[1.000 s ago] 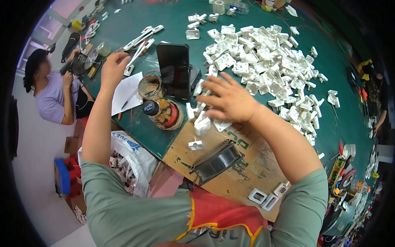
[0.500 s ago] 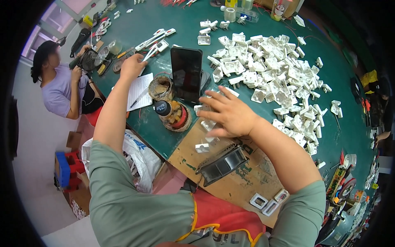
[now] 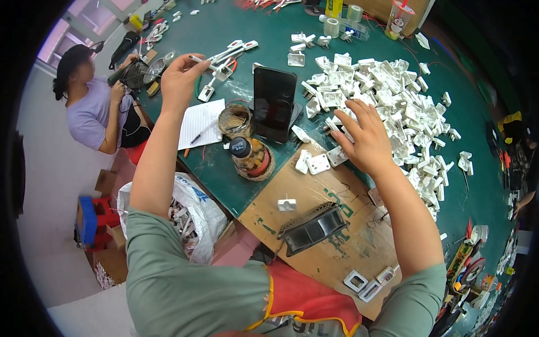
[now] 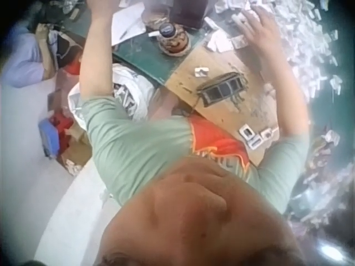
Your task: Assembling and soldering small electrical components into plastic housings on an industrial workbench.
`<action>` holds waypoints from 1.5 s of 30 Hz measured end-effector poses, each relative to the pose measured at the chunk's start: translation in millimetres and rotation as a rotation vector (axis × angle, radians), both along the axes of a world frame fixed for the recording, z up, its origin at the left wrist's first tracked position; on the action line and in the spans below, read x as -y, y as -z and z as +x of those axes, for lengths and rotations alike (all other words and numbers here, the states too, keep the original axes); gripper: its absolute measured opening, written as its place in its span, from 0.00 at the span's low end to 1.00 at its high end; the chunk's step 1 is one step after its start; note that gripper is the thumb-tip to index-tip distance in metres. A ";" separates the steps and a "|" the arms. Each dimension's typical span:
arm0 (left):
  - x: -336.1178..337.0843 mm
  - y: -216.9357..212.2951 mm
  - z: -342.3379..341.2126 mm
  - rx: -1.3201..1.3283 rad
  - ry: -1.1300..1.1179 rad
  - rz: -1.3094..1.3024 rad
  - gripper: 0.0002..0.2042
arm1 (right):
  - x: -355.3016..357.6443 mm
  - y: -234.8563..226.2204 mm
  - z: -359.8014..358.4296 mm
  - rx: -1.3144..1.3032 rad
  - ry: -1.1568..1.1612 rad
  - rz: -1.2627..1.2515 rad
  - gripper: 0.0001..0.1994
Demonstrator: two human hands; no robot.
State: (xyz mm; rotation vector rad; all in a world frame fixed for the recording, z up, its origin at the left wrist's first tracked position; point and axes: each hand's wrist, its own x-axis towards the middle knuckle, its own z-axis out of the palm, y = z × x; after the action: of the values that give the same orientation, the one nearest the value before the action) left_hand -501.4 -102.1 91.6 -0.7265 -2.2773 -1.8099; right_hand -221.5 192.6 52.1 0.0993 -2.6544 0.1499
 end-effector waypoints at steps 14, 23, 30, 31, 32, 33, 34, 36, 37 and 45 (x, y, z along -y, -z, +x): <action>-13.1 -105.2 162.5 -0.229 0.361 0.239 0.08 | 46.6 -117.7 76.1 -0.179 -0.048 -0.267 0.29; -24.4 -121.9 223.0 0.240 0.734 0.494 0.13 | 98.9 -144.4 92.7 0.262 -0.129 -1.019 0.17; -32.4 -118.2 234.4 0.436 0.785 0.558 0.18 | 99.0 -139.9 116.3 0.096 -0.156 -0.793 0.14; -34.2 -116.5 236.0 0.481 0.791 0.571 0.19 | 98.2 -139.9 119.9 0.112 -0.146 -0.763 0.13; -35.3 -113.3 233.9 0.482 0.796 0.568 0.19 | 97.3 -140.6 121.7 0.109 -0.141 -0.764 0.13; -34.7 -108.6 229.5 0.581 0.841 0.597 0.18 | 97.2 -140.7 123.0 0.094 -0.191 -0.749 0.12; -34.2 -104.6 227.0 0.680 0.883 0.624 0.18 | 97.6 -140.3 124.1 0.080 -0.242 -0.733 0.12; -34.3 -99.2 228.4 0.722 0.905 0.658 0.18 | 97.1 -139.6 126.3 0.044 -0.266 -0.702 0.11; -34.9 -98.2 229.4 0.761 0.924 0.697 0.17 | 94.6 -139.9 127.0 0.068 -0.267 -0.703 0.11; -45.1 -97.4 249.2 0.176 0.614 0.595 0.15 | 90.9 -135.4 118.1 0.317 -0.117 -1.089 0.11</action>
State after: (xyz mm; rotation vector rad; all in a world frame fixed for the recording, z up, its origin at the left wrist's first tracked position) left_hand -252.2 -57.0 189.0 -1.2584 -1.5124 -2.7243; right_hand -103.4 101.7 187.5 -0.1409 -2.4697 1.6973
